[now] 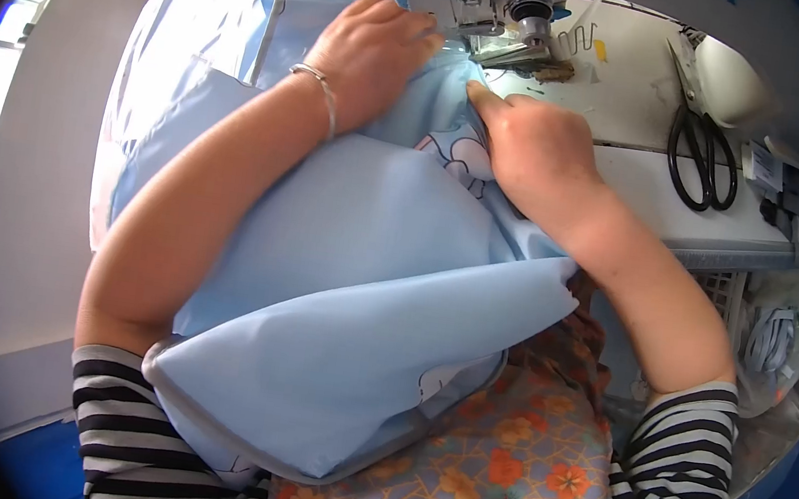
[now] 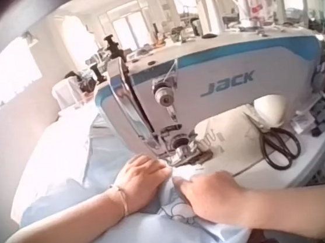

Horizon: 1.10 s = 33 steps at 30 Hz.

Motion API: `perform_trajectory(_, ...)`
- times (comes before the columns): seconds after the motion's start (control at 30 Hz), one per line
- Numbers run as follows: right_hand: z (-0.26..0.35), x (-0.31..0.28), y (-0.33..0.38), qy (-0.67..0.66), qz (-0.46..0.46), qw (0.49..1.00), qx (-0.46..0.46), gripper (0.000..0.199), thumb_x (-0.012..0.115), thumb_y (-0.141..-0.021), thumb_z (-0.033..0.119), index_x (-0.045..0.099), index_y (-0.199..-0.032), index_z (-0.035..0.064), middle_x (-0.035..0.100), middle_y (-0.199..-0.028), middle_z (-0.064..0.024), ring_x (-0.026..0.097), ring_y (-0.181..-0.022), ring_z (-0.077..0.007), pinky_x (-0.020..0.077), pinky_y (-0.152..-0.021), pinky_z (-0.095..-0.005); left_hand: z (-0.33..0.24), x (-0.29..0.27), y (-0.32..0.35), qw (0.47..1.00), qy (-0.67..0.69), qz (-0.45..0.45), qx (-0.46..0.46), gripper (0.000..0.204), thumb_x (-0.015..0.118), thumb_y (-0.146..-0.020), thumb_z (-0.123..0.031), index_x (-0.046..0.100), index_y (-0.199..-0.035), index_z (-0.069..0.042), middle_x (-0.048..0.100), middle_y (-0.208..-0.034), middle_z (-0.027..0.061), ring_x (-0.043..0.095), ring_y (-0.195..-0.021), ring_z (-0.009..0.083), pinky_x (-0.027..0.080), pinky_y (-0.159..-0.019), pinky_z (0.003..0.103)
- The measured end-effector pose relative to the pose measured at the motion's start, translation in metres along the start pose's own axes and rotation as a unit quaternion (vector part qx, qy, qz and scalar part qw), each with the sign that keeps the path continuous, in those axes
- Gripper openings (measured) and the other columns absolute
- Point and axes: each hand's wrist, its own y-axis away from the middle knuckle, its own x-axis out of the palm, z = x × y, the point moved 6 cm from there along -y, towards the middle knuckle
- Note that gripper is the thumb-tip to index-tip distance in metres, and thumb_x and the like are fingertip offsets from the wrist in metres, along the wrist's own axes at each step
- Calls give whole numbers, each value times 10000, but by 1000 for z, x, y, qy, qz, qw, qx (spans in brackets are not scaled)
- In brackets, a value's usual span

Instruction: Sewing and trimming soft goods using an industrial sewing machine.

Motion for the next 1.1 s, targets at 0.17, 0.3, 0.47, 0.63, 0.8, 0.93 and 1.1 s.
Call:
perform_trajectory(0.17, 3, 4, -4, 9, -15, 999, 39, 308, 589, -869, 222, 608, -1129, 57, 638, -724, -106, 636, -670, -293, 480, -568, -408, -3, -6, -22, 984, -27, 169, -58, 258, 553, -803, -50, 683, -1026, -59, 668, -1042, 118, 625, -1004, 264, 481, -900, 361)
perform_trajectory(0.3, 3, 2, -2, 19, 2, 1000, 21, 331, 627, -856, 270, 597, -1102, 51, 645, -743, -116, 641, -694, -309, 489, -582, -415, -25, 13, -24, 936, -49, 321, -135, 163, 560, -797, -44, 693, -893, -42, 690, -954, 158, 681, -842, 280, 540, -745, 372)
perform_trajectory(0.47, 7, -6, 5, -16, -18, 999, -31, 355, 647, -828, 277, 607, -1100, 52, 625, -712, -141, 628, -673, -327, 489, -583, -429, -23, 5, -7, 991, -25, 75, -105, 211, 566, -781, -89, 666, -966, -93, 651, -979, 67, 626, -972, 228, 495, -833, 339)
perform_trajectory(0.63, 6, -6, 4, -30, -39, 999, -10, 288, 637, -822, 227, 638, -1051, 52, 622, -685, -128, 624, -654, -320, 486, -571, -430, -5, 17, 7, 996, 21, -21, -85, 204, 563, -780, -122, 649, -965, -107, 614, -964, 32, 599, -982, 222, 451, -908, 356)
perform_trajectory(0.8, 4, -4, 1, -23, -41, 999, 5, 269, 627, -831, 218, 644, -1042, 50, 624, -665, -122, 620, -624, -312, 482, -551, -424, 0, 2, 8, 993, 4, -112, -25, 203, 639, -785, -116, 682, -983, -118, 620, -955, 47, 588, -912, 256, 449, -887, 376)
perform_trajectory(0.93, 4, -4, 0, -18, -45, 999, 3, 271, 622, -836, 212, 640, -1048, 45, 622, -654, -122, 617, -605, -310, 477, -535, -422, 1, 1, 8, 994, 11, -109, 4, 287, 649, -746, -97, 685, -1030, -125, 637, -1020, 45, 585, -947, 258, 451, -903, 369)
perform_trajectory(1.1, 6, -4, 0, -9, -41, 999, 1, 283, 619, -838, 210, 628, -1064, 39, 617, -645, -120, 615, -595, -307, 475, -525, -418, 2, 6, 8, 994, 40, -98, 16, 279, 655, -711, -93, 676, -989, -107, 640, -1033, 48, 596, -946, 252, 475, -886, 375)
